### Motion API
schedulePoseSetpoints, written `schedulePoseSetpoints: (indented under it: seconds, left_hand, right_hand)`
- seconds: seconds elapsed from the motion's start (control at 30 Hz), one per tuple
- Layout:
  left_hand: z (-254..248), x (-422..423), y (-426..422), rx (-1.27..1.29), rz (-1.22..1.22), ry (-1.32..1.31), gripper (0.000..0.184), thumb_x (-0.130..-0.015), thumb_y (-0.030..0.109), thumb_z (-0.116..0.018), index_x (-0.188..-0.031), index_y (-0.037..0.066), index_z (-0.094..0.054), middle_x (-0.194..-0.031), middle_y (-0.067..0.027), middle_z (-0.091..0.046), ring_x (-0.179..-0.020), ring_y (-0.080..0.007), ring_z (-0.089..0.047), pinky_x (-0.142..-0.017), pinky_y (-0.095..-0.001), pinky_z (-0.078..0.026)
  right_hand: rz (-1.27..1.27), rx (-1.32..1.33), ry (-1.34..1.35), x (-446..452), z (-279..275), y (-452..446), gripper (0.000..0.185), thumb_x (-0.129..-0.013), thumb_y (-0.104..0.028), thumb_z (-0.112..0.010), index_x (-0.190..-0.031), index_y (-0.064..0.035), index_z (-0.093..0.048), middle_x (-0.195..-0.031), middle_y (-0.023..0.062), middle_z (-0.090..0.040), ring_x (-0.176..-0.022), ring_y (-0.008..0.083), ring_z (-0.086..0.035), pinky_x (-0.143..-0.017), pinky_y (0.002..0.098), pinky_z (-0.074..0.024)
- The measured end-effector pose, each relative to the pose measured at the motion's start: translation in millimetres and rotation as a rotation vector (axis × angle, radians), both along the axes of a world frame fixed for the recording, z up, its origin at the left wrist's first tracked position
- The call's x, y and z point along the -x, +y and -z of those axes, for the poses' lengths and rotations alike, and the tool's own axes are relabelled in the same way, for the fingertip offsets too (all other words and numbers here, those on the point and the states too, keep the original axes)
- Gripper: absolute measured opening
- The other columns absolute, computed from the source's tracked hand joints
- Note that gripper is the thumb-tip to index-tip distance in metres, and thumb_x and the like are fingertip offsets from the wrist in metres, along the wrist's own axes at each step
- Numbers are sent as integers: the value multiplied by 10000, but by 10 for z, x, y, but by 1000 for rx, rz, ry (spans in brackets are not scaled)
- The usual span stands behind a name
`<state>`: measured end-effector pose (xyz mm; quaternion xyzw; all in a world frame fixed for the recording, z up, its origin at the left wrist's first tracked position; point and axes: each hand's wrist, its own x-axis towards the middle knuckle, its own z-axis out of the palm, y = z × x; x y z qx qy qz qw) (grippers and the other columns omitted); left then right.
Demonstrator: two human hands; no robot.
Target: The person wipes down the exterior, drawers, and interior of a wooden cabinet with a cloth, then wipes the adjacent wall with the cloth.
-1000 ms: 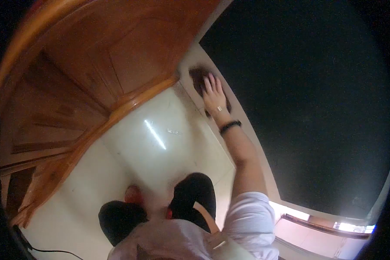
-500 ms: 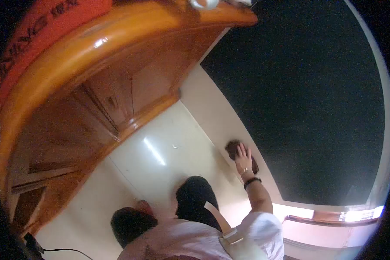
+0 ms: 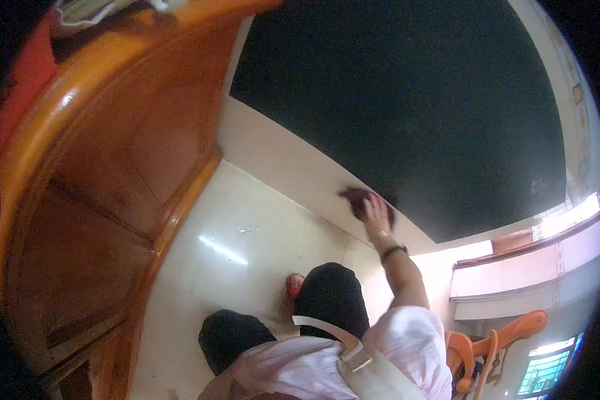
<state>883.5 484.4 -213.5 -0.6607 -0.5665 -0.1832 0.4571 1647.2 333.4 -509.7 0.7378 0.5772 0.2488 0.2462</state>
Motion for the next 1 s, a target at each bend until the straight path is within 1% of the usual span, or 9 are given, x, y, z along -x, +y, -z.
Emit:
schedulePoseSetpoints:
  seconds: [0.03, 0.13, 0.23, 0.33, 0.47, 0.6, 0.8, 0.9, 1.0]
  left_hand:
    - [6, -8, 9, -9, 4, 10, 612, -981, 386, -185, -1086, -40, -610, -1037, -195, -627, -898, -315, -615, -764, -391, -504]
    - [46, -6, 11, -1, -5, 23, 599, -983, 376, -197, -1075, -39, -617, -1019, -190, -635, -878, -304, -624, -746, -378, -515]
    - [-6, 10, -73, -12, -25, 51, 586, -985, 367, -208, -1064, -38, -624, -1001, -184, -643, -858, -293, -633, -728, -365, -526]
    - [-58, -42, -102, -26, -47, 75, 573, -987, 357, -219, -1053, -37, -630, -983, -179, -651, -838, -282, -642, -709, -352, -537]
    - [-30, -45, -224, -64, -104, 83, 557, -990, 344, -235, -1038, -36, -639, -959, -171, -661, -811, -267, -654, -685, -335, -551]
    - [-11, -288, -183, -108, -163, -99, 535, -988, 326, -258, -983, -31, -656, -900, -165, -673, -713, -267, -656, -579, -320, -544]
    - [24, -241, -271, -77, -77, -72, 520, -978, 309, -273, -950, -41, -656, -858, -195, -666, -721, -310, -649, -595, -354, -529]
    - [-13, -288, -230, -62, -32, -71, 507, -977, 294, -292, -932, -66, -645, -837, -214, -658, -745, -349, -638, -631, -383, -523]
    - [-5, -383, -178, -95, -24, -83, 499, -978, 285, -297, -942, -73, -642, -855, -214, -658, -758, -344, -641, -644, -377, -527]
  right_hand:
    - [198, 194, -134, -69, 7, -443, 472, -823, -232, -490, -1233, 1, -495, -1438, 138, -240, -1355, 356, -103, -1095, 493, -132]
    - [991, 237, 379, 297, -463, -667, 291, -810, -225, -530, -1023, -79, -664, -1139, 159, -589, -1117, 292, -534, -943, 420, -411]
    - [706, 255, 407, 140, -436, -510, 221, -773, -210, -543, -877, -70, -679, -909, 170, -651, -881, 332, -618, -789, 417, -494]
    - [-49, -228, 416, 767, -1045, 339, 393, -692, -69, -568, -1084, -64, -577, -1013, 185, -592, -879, 337, -590, -701, 403, -511]
    - [-740, -632, -4, 1195, -1726, 1633, 456, -624, -79, -607, -1079, -91, -586, -1225, 159, -483, -934, 326, -508, -708, 396, -482]
    - [-537, -361, 123, 1229, -1351, 2639, 497, -663, -157, -636, -1152, -182, -548, -1320, 109, -411, -1013, 323, -482, -750, 439, -439]
    - [-606, 231, 40, 780, 727, 2110, 360, -826, -257, -496, -1181, -215, -537, -1313, 86, -420, -1123, 291, -434, -934, 477, -336]
    - [-496, 282, 179, 785, 595, 2010, 334, -817, -240, -504, -1143, -189, -556, -1230, 94, -468, -1107, 280, -436, -926, 497, -327]
    - [-397, -139, 127, 986, -330, 2144, 315, -774, -188, -529, -1084, -182, -583, -1157, 100, -495, -1034, 265, -463, -854, 492, -348]
